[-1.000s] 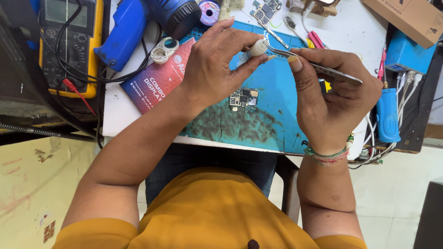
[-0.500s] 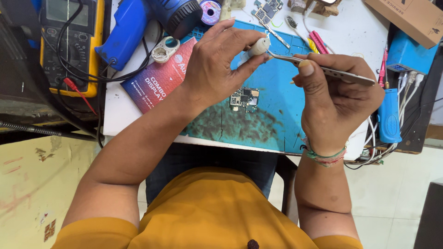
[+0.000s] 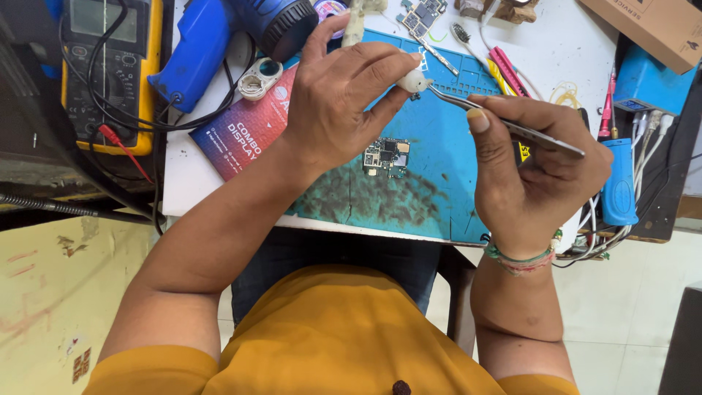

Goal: The person works on a small circuit board, using a soldering iron and tweezers to apply heat and manipulate components.

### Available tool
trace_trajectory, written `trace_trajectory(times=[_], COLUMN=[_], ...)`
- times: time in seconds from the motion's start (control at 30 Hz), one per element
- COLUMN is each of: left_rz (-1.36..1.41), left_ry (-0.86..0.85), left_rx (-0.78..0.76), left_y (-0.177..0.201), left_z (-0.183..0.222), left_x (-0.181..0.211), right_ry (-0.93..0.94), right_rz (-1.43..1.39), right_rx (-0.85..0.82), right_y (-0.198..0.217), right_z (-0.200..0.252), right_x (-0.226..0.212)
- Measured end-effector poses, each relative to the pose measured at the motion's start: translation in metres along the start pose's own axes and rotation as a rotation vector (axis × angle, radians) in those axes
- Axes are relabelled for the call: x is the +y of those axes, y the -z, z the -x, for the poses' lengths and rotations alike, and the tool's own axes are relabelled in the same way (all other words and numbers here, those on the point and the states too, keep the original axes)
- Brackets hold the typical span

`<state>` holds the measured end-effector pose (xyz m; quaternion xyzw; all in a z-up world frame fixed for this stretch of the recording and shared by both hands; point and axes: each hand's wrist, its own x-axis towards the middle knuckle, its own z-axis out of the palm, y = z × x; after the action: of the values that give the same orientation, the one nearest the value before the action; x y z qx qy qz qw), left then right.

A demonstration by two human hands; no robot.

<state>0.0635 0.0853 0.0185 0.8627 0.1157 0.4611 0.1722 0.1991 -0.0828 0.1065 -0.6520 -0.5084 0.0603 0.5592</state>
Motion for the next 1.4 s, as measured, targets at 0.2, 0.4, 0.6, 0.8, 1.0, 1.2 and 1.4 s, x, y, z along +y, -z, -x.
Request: trace_trajectory(times=[0.2, 0.4, 0.6, 0.8, 1.0, 1.2, 1.4], left_rz=[-0.032, -0.109, -0.117, -0.109, -0.126, -0.135, -0.120], left_ry=[-0.013, -0.049, -0.057, -0.076, -0.083, -0.094, -0.101], left_rx=[0.003, 0.003, 0.019, 0.004, 0.015, 0.016, -0.007], left_y=[0.002, 0.002, 0.000, 0.002, 0.001, 0.000, 0.002], left_z=[0.000, 0.001, 0.002, 0.004, 0.002, 0.003, 0.002], left_x=[-0.001, -0.002, -0.004, -0.005, -0.006, -0.006, -0.004], right_ry=[0.184, 0.275, -0.003, -0.150, -0.171, -0.145, -0.081], right_rz=[0.248, 0.368, 0.103, -0.171, -0.201, -0.145, -0.078], right_rx=[-0.067, -0.134, -0.066, -0.005, 0.080, 0.062, 0.039], right_y=[0.002, -0.001, -0.005, -0.009, -0.008, -0.009, -0.013], right_z=[-0.003, -0.005, 0.005, 0.018, 0.024, 0.027, 0.023], right_x=[-0.007, -0.013, -0.004, 0.023, 0.032, 0.039, 0.036])
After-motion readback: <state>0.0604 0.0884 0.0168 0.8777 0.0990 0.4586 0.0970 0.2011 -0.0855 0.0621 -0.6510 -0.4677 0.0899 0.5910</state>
